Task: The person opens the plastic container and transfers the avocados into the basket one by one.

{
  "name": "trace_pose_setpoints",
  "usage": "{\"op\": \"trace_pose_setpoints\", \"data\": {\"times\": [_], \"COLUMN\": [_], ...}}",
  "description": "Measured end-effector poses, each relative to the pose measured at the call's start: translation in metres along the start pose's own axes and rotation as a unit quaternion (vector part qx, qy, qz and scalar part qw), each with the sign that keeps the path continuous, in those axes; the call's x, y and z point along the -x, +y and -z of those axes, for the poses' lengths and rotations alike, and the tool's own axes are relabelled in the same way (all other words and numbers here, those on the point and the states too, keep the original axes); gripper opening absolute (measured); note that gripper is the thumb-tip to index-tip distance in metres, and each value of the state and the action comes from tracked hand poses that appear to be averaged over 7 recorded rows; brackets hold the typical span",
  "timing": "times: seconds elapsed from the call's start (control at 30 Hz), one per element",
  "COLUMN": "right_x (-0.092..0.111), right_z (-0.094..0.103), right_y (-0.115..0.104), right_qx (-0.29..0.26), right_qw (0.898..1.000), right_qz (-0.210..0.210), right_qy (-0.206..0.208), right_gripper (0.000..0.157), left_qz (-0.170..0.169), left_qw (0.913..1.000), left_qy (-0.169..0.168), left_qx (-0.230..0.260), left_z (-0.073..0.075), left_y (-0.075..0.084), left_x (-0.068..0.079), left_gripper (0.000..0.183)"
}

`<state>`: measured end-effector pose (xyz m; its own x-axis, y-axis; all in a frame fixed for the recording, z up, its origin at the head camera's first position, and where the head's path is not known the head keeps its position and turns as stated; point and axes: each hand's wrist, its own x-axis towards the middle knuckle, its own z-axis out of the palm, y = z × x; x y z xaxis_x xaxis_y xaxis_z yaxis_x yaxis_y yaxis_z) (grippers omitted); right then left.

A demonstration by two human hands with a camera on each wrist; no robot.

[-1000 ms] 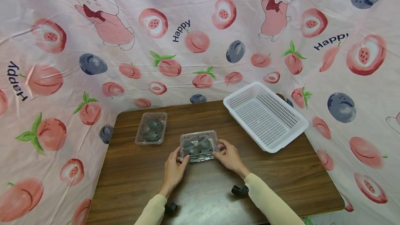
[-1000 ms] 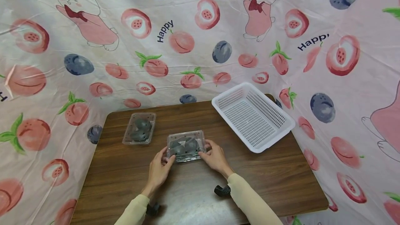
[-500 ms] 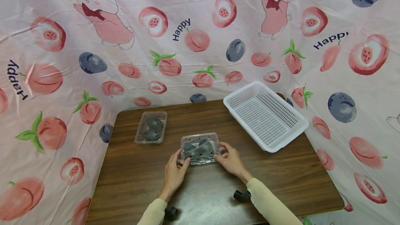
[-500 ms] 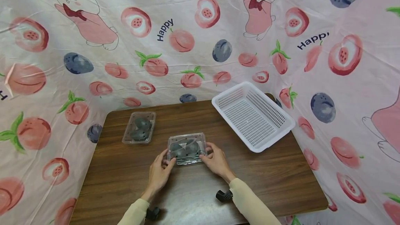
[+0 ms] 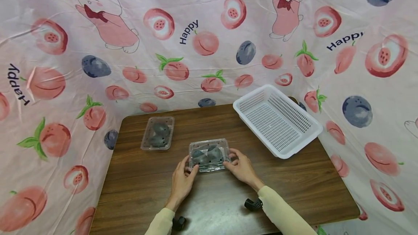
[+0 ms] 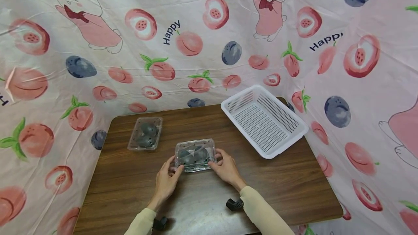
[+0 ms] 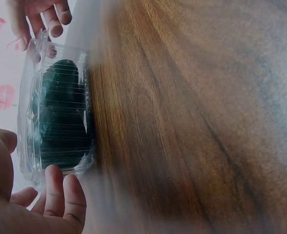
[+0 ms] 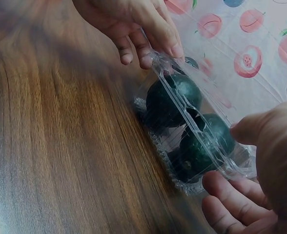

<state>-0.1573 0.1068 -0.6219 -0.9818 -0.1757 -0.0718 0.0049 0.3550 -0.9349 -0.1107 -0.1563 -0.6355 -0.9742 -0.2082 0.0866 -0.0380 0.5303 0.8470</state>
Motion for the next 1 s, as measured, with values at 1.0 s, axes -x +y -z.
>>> {"op": "trace_pose_setpoints", "data": {"times": [1.0], "right_x": [0.015], "right_z": [0.013], "right_y": [0.009], "right_qx": [0.141], "right_qw": [0.972], "right_qz": [0.185], "right_qy": [0.02], "right_gripper": [0.061], "left_qz": [-0.16], "left_qw": [0.9842], "left_qy": [-0.012], "left_qx": [-0.074], "left_z": [-0.01], "left_y": [-0.001], "left_x": [0.004], "left_gripper": [0.081]}}
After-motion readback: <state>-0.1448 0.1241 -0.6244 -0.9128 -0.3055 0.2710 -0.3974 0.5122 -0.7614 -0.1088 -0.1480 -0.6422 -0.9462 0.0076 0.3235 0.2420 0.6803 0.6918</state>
